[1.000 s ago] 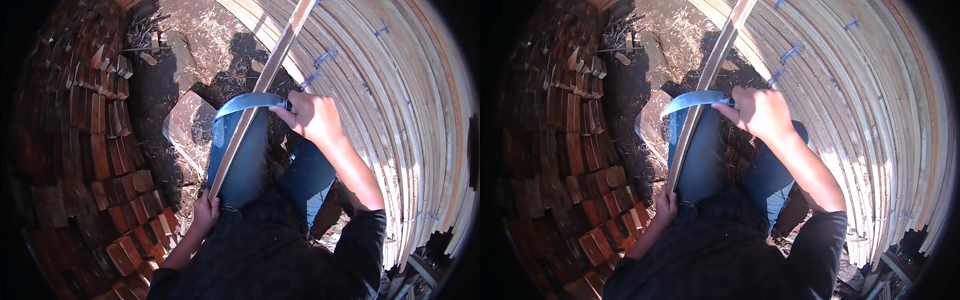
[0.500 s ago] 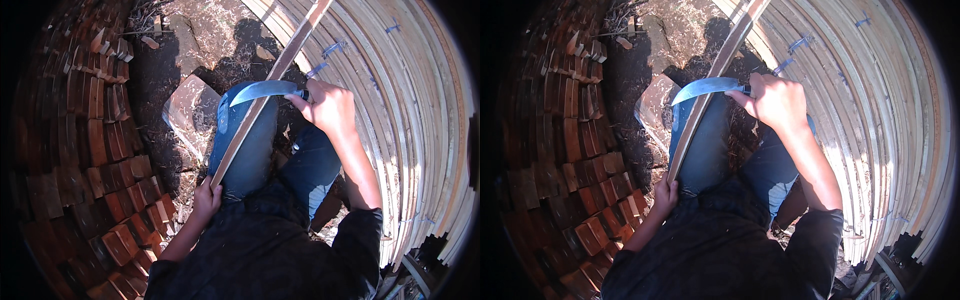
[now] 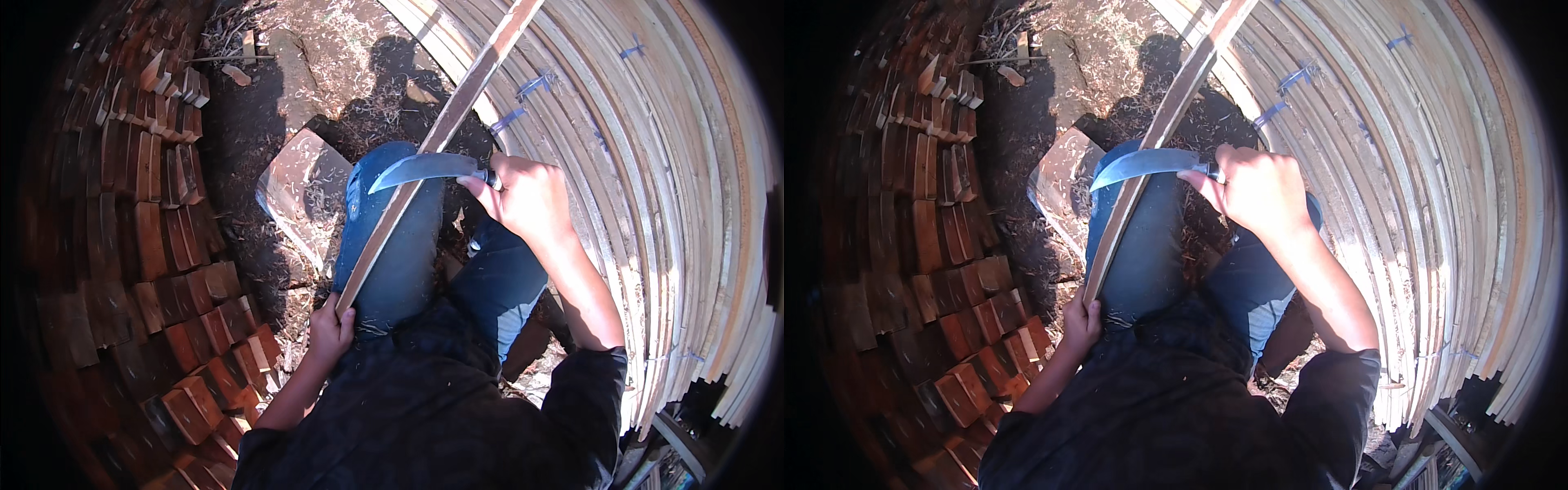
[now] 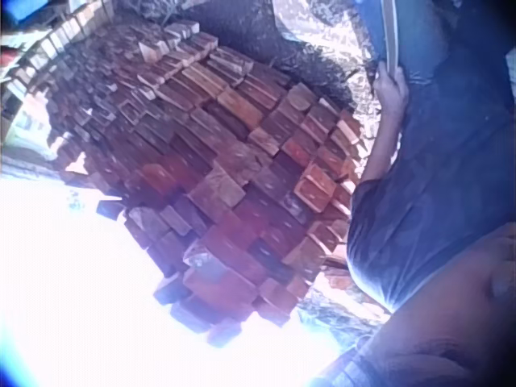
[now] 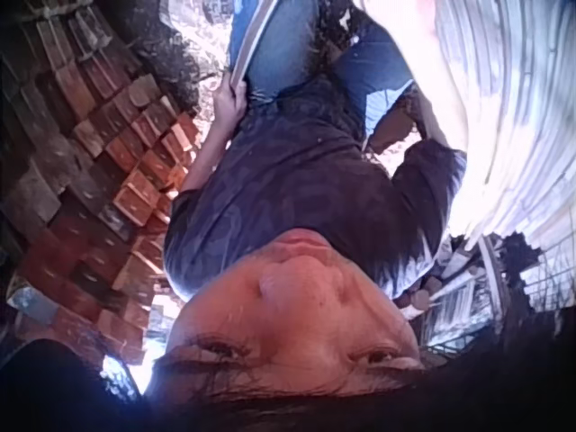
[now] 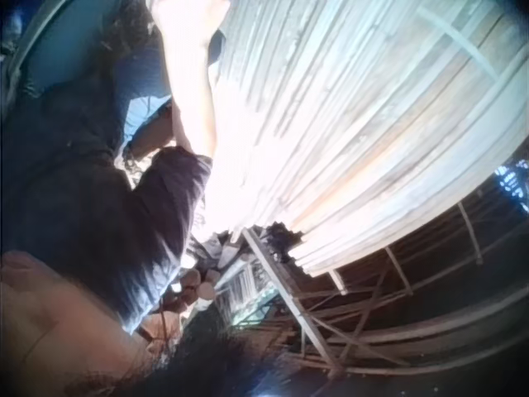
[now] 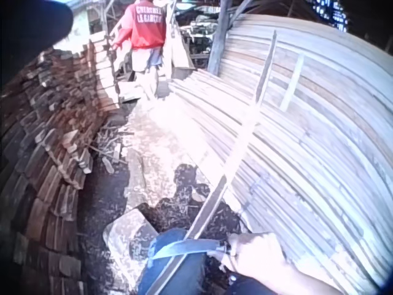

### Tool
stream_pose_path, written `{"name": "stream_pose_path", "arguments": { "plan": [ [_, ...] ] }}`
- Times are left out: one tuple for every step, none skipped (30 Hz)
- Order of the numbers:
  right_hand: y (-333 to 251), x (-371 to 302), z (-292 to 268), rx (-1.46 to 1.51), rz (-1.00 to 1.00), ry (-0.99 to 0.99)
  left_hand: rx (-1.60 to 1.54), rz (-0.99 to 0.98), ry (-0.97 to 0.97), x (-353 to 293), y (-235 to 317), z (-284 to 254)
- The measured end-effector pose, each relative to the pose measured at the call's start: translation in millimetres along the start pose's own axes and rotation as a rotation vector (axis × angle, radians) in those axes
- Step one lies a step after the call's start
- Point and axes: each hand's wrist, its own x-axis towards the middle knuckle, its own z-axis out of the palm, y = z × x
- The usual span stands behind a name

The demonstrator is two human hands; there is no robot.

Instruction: The person sits on the ground and uses a curved knife to shave thin strips from a long wooden plank held between their legs. They repeatedly scrape the blade along the wood to remove shavings and smooth the surface.

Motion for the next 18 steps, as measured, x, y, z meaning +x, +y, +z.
{"name": "stream_pose_path", "arguments": {
  "plan": [
    [3.5, 4.0, 2.3, -0.020, -0.011, 0.027, -0.002, 0.002, 0.003, 0.1, -0.8, -1.3],
    [9.0, 9.0, 3.9, -0.040, -0.023, 0.054, -0.013, -0.005, -0.003, 0.6, 0.4, -2.5],
    [14.4, 13.4, 4.4, -0.063, -0.038, 0.083, -0.027, -0.010, -0.004, 3.8, 7.9, -3.6],
    [17.2, 14.2, 7.9, -0.085, -0.048, 0.125, -0.042, -0.015, -0.005, 5.6, 11.6, -5.0],
    [20.2, 12.9, 11.0, -0.085, 0.005, 0.145, -0.046, -0.016, -0.020, 5.7, 10.2, -7.1],
    [25.2, 13.4, 14.2, -0.081, 0.048, 0.169, -0.051, -0.019, -0.023, 5.8, 8.5, -8.5],
    [31.8, 13.0, 15.5, -0.079, 0.089, 0.187, -0.061, -0.027, -0.029, 3.6, 6.9, -8.3],
    [50.6, 22.1, 3.9, 0.006, 0.388, 0.111, -0.046, -0.017, -0.028, 4.1, 7.9, -8.4],
    [64.1, 21.6, -4.4, -0.140, 0.302, 0.197, -0.030, -0.004, -0.033, 7.1, 10.7, -9.6],
    [66.2, 19.9, -1.7, -0.097, 0.306, 0.189, -0.013, 0.011, -0.039, 8.2, 12.2, -10.3],
    [66.7, 17.2, 2.3, -0.054, 0.310, 0.181, -0.021, 0.002, -0.037, 5.7, 10.2, -9.7],
    [60.8, 15.3, 1.9, -0.001, 0.347, 0.154, -0.027, 0.002, -0.033, 6.2, 8.2, -7.6],
    [47.9, 13.5, 0.6, 0.053, 0.379, 0.125, -0.036, -0.001, -0.026, 5.7, 5.1, -5.7],
    [38.1, 13.0, -6.9, -0.011, 0.280, 0.109, -0.046, 0.011, -0.011, 5.0, 2.6, -5.3],
    [28.7, 10.0, -7.4, -0.003, 0.187, 0.118, -0.055, 0.025, 0.000, 4.1, -1.1, -4.6],
    [19.6, 7.4, -4.6, -0.032, 0.138, 0.064, -0.056, 0.028, 0.002, 2.4, -2.6, -4.5],
    [13.7, 5.9, -1.7, -0.059, 0.089, 0.010, -0.061, 0.017, 0.003, 3.4, -0.5, -3.2],
    [10.6, 7.2, -1.5, -0.063, 0.080, 0.038, -0.065, 0.012, 0.003, 5.1, 1.9, -4.3]
  ]
}}
